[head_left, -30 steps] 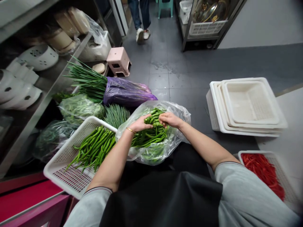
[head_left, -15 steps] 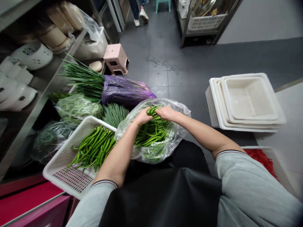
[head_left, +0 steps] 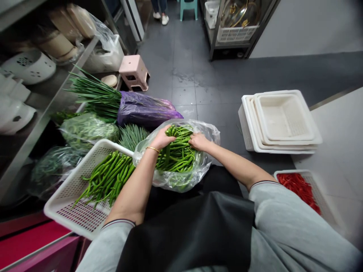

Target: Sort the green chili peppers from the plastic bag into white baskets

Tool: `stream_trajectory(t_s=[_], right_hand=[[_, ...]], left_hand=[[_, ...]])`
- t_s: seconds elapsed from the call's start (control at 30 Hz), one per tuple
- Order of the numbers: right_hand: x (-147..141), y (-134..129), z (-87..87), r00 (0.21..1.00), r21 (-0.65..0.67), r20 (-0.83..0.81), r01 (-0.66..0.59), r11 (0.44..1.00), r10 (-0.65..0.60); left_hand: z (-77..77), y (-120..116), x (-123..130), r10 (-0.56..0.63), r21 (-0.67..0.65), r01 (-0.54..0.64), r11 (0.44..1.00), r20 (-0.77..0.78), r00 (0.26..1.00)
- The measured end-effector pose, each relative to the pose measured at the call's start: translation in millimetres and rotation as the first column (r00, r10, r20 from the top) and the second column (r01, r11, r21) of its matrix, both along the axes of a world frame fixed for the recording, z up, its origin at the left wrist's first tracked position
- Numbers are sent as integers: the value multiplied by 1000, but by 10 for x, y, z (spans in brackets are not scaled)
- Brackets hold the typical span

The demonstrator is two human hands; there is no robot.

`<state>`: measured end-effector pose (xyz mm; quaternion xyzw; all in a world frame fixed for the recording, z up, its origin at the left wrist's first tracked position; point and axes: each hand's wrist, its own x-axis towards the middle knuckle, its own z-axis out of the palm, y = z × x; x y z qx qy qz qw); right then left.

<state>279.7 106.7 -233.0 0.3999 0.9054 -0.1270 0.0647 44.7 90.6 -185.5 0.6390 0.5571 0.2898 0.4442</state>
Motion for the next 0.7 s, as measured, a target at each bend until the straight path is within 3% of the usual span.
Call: stream_trajectory(t_s=[0.1, 0.23, 0.4, 0.53, 0.63, 0.7], right_hand=[[-33, -31, 80, 998, 45, 22, -54, 998, 53], [-128, -7, 373, 995, 70, -96, -19, 997, 25], [-428, -30, 535, 977, 107, -188, 118, 987, -96], [-451, -3, 565, 938, 172, -278, 262, 949, -209], [-318, 19, 648, 853, 173, -431, 397, 901, -293], [-300, -7, 684, 825, 151, -510, 364, 919, -243]], left_hand=[[-110, 6, 135, -59, -15, 58, 998, -65, 996], [-203, 36, 207, -138, -42, 136, 990, -55, 989], [-224, 127, 152, -12, -61, 15, 998, 56, 998], [-133, 124, 87, 79, 19, -81, 997, 89, 993], [24, 72, -55, 94, 95, -116, 989, 210, 973], [166, 4, -188, 101, 104, -143, 984, 332, 938]])
